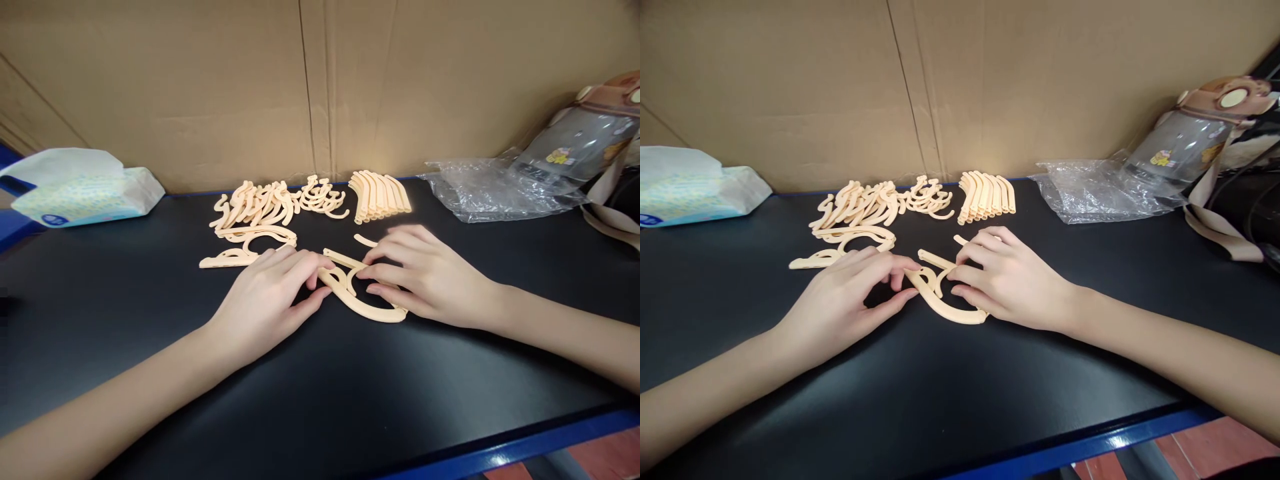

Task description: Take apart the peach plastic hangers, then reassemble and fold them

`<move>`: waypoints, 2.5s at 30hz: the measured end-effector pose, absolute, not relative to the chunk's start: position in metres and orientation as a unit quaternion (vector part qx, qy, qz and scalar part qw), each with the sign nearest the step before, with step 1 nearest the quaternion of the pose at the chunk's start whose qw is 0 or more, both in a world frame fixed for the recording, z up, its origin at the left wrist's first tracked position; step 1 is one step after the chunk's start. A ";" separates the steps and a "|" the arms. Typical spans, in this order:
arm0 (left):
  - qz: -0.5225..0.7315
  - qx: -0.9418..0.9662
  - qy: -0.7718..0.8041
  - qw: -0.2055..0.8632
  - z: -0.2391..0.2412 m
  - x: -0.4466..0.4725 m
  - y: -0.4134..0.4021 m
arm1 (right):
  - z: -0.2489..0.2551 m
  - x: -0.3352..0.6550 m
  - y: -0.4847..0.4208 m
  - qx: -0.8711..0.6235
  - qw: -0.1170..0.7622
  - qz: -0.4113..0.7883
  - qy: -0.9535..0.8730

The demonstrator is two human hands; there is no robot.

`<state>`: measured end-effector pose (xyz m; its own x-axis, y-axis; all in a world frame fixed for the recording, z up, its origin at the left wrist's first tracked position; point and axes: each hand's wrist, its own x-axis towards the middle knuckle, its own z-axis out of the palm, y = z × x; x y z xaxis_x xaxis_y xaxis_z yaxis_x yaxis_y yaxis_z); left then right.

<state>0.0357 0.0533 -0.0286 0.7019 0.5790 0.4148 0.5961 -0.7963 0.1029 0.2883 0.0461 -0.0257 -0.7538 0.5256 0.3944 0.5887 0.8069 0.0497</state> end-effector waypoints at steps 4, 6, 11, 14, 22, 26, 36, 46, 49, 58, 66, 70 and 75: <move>-0.225 -0.917 -0.329 0.004 -0.030 0.036 0.053 | -0.025 0.289 0.045 -0.284 0.192 -0.077 -0.936; -0.236 -0.911 -0.338 -0.001 -0.029 0.036 0.052 | -0.024 0.289 0.044 -0.273 0.199 -0.068 -0.939; -0.235 -0.896 -0.374 -0.038 -0.024 0.037 0.048 | -0.022 0.288 0.041 -0.230 0.192 -0.027 -0.954; -0.205 -0.900 -0.379 -0.057 -0.022 0.040 0.047 | -0.024 0.287 0.040 -0.249 0.185 -0.035 -0.950; -0.210 -0.881 -0.418 -0.076 -0.024 0.036 0.051 | -0.024 0.290 0.043 -0.233 0.207 -0.054 -0.949; -0.219 -0.882 -0.415 -0.041 -0.024 0.032 0.055 | -0.017 0.299 0.048 -0.252 0.223 -0.097 -0.937; -0.214 -0.906 -0.365 0.015 -0.019 0.033 0.051 | -0.020 0.311 0.060 -0.424 0.076 -0.230 -0.873; -0.149 -0.949 -0.259 -0.097 -0.023 0.039 0.042 | -0.013 0.308 0.056 -0.367 0.120 -0.102 -0.917; -0.134 -0.949 -0.270 -0.097 -0.024 0.038 0.044 | -0.011 0.307 0.055 -0.324 0.160 -0.009 -0.933; -0.120 -0.942 -0.296 -0.100 -0.025 0.036 0.046 | -0.013 0.303 0.052 -0.314 0.176 0.068 -0.931; -0.126 -0.939 -0.302 -0.110 -0.022 0.038 0.046 | -0.025 0.300 0.052 -0.329 0.208 0.068 -0.918; -0.130 -0.940 -0.298 -0.106 -0.024 0.036 0.045 | -0.024 0.297 0.048 -0.346 0.236 0.060 -0.906; -0.141 -0.938 -0.296 -0.112 -0.022 0.038 0.045 | -0.023 0.290 0.042 -0.354 0.249 0.004 -0.901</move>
<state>0.0379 0.0446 -0.0224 0.7844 0.5876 0.1987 0.5245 -0.7993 0.2932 0.2901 0.0418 -0.0228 -0.6252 0.6400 0.4468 0.6360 0.7495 -0.1837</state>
